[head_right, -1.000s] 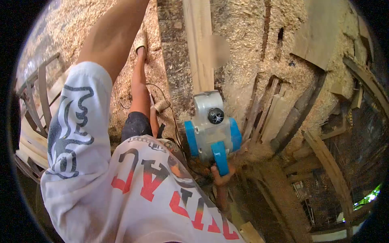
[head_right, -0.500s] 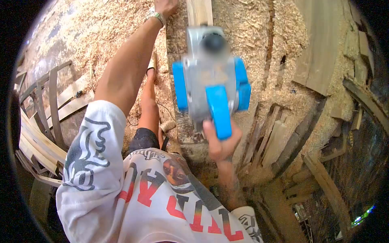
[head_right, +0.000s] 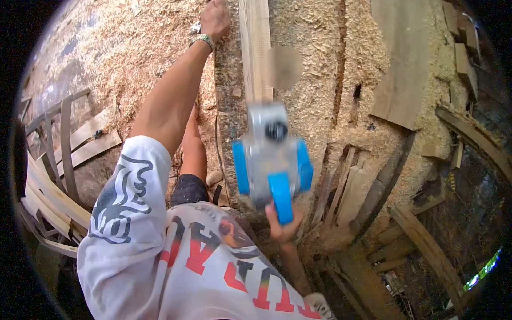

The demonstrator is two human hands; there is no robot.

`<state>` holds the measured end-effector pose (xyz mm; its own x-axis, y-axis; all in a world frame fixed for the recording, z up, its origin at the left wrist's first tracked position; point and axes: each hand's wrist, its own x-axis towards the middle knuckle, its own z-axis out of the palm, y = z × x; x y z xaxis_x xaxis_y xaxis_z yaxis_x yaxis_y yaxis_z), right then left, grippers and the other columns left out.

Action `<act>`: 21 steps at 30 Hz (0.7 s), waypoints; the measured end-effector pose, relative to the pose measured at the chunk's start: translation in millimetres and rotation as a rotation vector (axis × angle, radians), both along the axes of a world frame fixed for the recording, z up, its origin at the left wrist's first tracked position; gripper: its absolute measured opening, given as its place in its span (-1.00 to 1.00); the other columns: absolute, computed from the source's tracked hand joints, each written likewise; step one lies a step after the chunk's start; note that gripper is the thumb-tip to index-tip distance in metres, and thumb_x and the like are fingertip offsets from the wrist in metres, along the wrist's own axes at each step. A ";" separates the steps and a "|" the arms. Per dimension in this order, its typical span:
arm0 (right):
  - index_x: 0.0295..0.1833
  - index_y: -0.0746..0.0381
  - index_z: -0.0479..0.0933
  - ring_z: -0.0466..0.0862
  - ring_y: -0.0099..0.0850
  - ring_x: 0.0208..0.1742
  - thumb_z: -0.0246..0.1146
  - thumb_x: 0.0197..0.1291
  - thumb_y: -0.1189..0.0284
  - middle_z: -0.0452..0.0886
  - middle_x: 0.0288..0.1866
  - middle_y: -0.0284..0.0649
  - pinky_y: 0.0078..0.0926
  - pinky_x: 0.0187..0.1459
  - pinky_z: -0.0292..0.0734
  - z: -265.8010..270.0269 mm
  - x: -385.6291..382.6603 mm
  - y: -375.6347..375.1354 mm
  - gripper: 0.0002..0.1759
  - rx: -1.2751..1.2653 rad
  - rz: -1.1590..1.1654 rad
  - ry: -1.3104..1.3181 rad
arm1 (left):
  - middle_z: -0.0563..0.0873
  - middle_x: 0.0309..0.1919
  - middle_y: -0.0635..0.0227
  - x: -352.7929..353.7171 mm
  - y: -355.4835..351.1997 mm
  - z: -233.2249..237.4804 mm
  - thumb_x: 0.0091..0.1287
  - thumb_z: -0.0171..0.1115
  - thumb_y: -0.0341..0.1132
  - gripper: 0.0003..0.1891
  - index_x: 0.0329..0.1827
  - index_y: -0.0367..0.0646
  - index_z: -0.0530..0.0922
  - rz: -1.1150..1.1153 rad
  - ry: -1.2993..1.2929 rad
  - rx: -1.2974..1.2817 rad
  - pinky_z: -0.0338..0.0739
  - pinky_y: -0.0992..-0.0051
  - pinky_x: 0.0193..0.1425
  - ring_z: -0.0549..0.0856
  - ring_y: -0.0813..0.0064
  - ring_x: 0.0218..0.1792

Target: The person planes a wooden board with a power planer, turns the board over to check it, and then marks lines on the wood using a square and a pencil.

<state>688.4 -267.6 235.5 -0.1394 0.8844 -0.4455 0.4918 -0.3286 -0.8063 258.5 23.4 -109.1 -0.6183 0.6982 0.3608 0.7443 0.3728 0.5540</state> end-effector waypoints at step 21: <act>-0.35 0.29 0.54 0.53 -0.60 -0.54 0.46 0.31 0.38 0.55 -0.56 -0.35 -0.53 -0.50 0.35 -7.6 -102.7 80.4 -0.72 -0.037 -0.059 0.069 | 0.56 -0.20 -0.18 1.9 -6.1 32.8 0.32 0.07 -0.49 -0.67 0.14 -0.41 0.49 0.005 0.030 0.071 0.46 -0.14 -0.02 0.56 -0.21 -0.11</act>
<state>585.8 -187.2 227.9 -0.1189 0.8752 -0.4689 0.4148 -0.3853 -0.8243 260.4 17.3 -76.3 -0.6100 0.6670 0.4278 0.7592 0.3372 0.5568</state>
